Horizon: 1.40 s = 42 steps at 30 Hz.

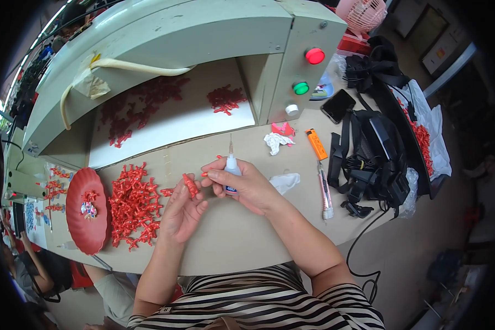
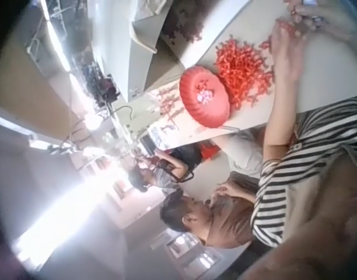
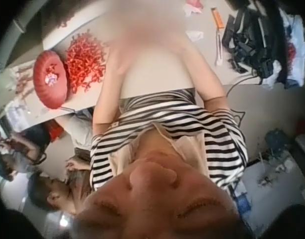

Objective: The person assembles plastic figurines by applying glue to parts using a glue bottle and attaching the pieces together by hand.

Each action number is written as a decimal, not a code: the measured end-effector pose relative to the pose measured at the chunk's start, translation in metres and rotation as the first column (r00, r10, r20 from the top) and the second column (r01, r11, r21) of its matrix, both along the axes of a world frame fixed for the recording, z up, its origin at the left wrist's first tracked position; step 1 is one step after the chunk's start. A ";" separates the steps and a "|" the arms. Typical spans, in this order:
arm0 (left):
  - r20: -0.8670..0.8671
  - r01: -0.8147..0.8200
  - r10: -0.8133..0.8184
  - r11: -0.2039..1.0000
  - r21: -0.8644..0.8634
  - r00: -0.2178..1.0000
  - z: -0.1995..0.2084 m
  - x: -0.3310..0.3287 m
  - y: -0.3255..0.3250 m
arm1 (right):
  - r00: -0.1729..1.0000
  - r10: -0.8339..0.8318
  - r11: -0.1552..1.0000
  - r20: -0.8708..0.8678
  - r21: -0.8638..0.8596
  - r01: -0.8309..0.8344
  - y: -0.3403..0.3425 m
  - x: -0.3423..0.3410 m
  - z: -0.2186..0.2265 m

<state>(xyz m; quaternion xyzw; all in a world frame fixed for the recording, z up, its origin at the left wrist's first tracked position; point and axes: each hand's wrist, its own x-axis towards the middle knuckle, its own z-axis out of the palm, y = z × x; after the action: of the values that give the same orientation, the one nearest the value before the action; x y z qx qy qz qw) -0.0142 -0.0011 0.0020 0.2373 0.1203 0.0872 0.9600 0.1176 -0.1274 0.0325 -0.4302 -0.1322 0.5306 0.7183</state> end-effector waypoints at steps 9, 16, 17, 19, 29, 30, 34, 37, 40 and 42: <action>-0.051 -0.014 0.016 0.999 0.038 0.999 0.005 0.000 0.001 | 1.000 0.030 0.999 0.006 0.027 -0.030 0.001 0.000 -0.001; -0.024 0.006 -0.005 0.999 0.035 1.000 0.000 0.006 -0.003 | 0.994 -0.020 0.999 0.107 -0.027 0.023 -0.009 0.003 -0.001; -0.026 -0.006 0.006 0.999 0.032 1.000 -0.001 0.008 -0.007 | 0.991 -0.043 0.998 0.127 -0.037 0.048 -0.007 0.001 -0.006; 0.053 -0.020 0.008 0.970 0.243 0.999 0.007 0.011 -0.010 | 0.994 -0.040 0.999 0.105 -0.029 0.043 0.004 -0.003 -0.011; -0.044 -0.112 0.115 0.992 0.063 0.992 -0.023 -0.001 0.009 | 0.906 -0.207 0.975 0.370 0.155 0.160 0.001 -0.003 -0.016; -0.036 -0.117 0.120 0.990 0.080 0.992 -0.023 0.000 0.011 | 0.890 -0.216 0.972 0.402 0.176 0.157 0.002 -0.003 -0.017; -0.059 -0.119 0.130 0.980 0.161 0.990 -0.018 0.003 0.007 | 0.810 -0.269 0.962 0.521 0.183 0.201 0.005 -0.002 -0.021; -0.072 -0.125 0.145 0.965 0.231 0.987 -0.010 0.008 -0.004 | 0.763 -0.310 0.951 0.567 0.165 0.263 0.004 -0.004 -0.020; -0.080 -0.083 0.100 0.977 0.199 0.992 -0.015 0.003 0.001 | 0.721 -0.351 0.936 0.598 0.216 0.276 0.006 -0.006 -0.021; -0.018 -0.055 0.061 0.968 0.244 0.998 -0.043 -0.001 0.030 | 0.669 -0.262 0.965 0.695 0.176 0.195 0.011 -0.006 -0.022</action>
<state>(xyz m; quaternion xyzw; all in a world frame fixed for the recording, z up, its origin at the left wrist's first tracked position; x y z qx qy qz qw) -0.0156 0.0293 -0.0410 0.3507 0.1280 0.1264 0.9190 0.1120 -0.1160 0.0108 -0.5834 -0.3676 0.2219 0.6894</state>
